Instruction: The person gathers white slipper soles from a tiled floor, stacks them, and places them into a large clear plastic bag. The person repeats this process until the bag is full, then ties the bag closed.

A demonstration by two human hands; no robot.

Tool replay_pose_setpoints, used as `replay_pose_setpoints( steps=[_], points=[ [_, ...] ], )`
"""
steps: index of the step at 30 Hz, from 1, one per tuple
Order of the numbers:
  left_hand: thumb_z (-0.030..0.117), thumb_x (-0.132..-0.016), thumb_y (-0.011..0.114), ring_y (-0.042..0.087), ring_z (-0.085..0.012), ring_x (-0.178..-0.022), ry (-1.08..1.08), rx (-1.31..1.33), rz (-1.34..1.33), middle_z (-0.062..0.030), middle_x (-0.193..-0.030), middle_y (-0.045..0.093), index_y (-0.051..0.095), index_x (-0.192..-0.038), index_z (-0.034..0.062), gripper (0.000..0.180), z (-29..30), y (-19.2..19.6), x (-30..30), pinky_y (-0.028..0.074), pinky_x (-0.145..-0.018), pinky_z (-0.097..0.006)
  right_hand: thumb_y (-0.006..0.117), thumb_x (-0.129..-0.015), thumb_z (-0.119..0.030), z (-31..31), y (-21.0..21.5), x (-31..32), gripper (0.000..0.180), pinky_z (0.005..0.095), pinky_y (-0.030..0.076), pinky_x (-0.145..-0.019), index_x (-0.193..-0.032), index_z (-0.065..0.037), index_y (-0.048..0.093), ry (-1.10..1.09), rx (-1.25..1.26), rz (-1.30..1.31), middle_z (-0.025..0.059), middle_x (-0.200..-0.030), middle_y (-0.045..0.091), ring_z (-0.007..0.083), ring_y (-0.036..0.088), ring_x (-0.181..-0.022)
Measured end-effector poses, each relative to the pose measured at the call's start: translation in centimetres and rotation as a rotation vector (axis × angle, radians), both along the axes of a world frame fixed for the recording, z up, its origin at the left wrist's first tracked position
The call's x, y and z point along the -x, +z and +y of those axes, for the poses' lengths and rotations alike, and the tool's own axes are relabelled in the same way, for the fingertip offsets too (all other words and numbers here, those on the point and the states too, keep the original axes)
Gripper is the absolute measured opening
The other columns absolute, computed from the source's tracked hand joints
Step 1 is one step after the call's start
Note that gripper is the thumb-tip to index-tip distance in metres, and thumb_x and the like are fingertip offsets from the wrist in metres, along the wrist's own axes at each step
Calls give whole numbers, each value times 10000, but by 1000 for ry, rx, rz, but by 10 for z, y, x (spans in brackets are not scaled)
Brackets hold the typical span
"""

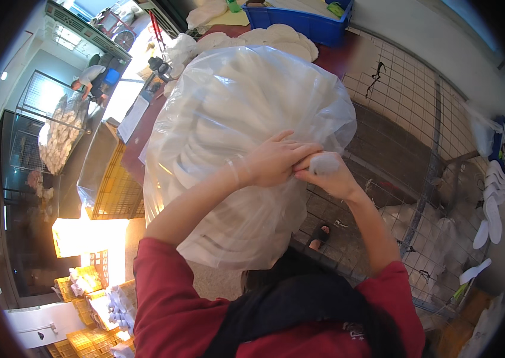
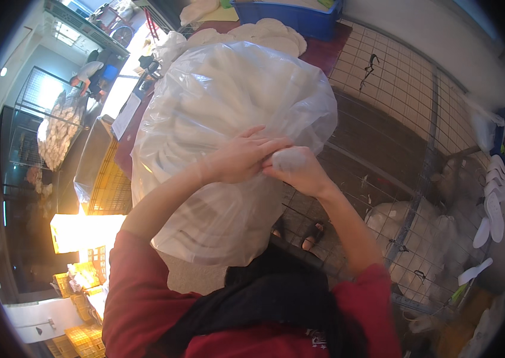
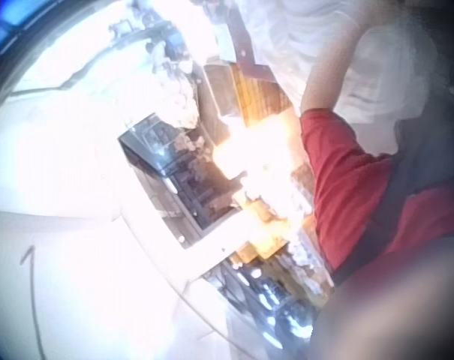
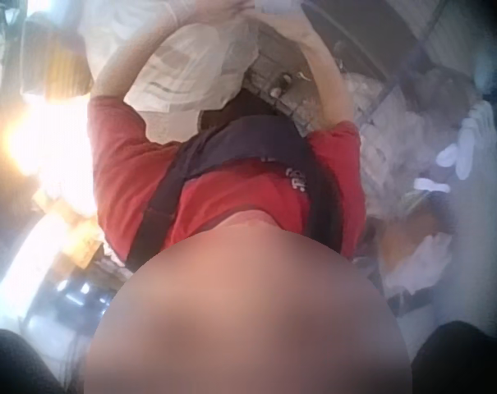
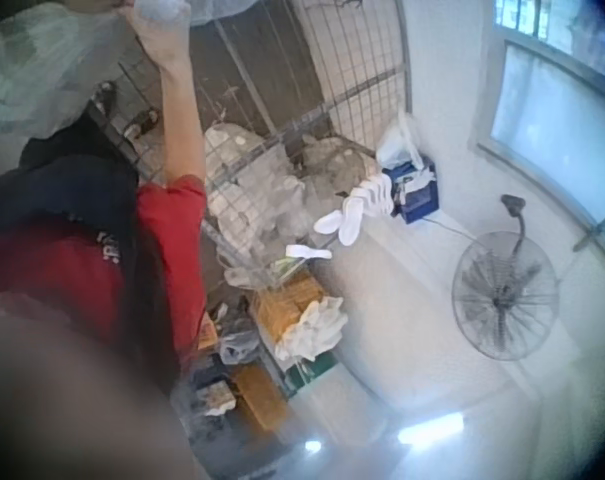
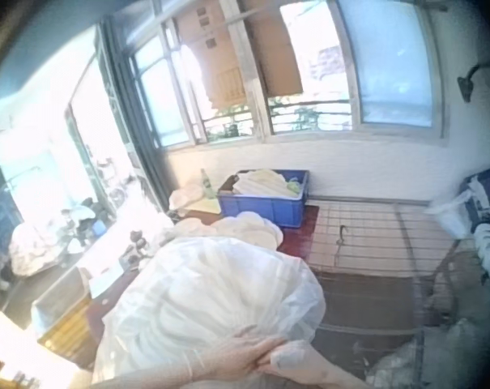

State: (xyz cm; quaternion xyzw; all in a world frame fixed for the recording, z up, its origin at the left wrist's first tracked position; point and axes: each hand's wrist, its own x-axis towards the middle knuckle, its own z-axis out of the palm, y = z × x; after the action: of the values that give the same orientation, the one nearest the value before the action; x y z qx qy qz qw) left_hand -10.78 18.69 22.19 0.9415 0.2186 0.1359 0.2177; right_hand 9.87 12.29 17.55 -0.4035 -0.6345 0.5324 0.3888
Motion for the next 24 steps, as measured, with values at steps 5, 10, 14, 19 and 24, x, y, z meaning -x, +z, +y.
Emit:
replay_pose_setpoints(
  steps=[5,10,14,19,24],
  points=[
    [192,-822,564,618,-265,-960,-48,-38,400,-94,-999,673,600,-1069,122,259,32,-28,-28,371,-967,-435,705,-781,-138,5,-2,2,155,438,466,-696,-800,-8,622,-228,-378,-408,166,-783,639,328,595,-793],
    [313,-823,570,632,-333,-790,180,24,418,-136,-808,680,656,-943,108,253,24,-25,-41,415,-882,-435,678,-770,-119,26,-32,18,195,485,472,-726,-855,-16,536,-660,-530,-566,192,-854,599,416,581,-871],
    [349,-835,560,635,-343,-761,219,12,398,-147,-768,678,679,-794,103,277,19,-19,-41,429,-840,-422,696,-758,-100,41,-40,13,238,470,485,-737,-891,-19,516,-641,-432,-531,196,-953,579,419,577,-870],
    [377,-821,585,668,-287,-754,227,-113,482,-107,-759,699,698,-778,134,271,21,-28,-48,423,-846,-386,659,-761,-18,16,-28,1,205,389,494,-748,-906,-10,515,-460,-170,-356,150,-903,551,351,607,-865],
    [308,-776,645,676,-229,-808,297,-272,683,-59,-796,710,709,-798,169,155,23,-45,-78,389,-901,-386,695,-768,-17,-31,12,10,207,327,488,-735,-941,-9,581,-440,-284,-419,107,-937,592,219,608,-866]
  ],
)
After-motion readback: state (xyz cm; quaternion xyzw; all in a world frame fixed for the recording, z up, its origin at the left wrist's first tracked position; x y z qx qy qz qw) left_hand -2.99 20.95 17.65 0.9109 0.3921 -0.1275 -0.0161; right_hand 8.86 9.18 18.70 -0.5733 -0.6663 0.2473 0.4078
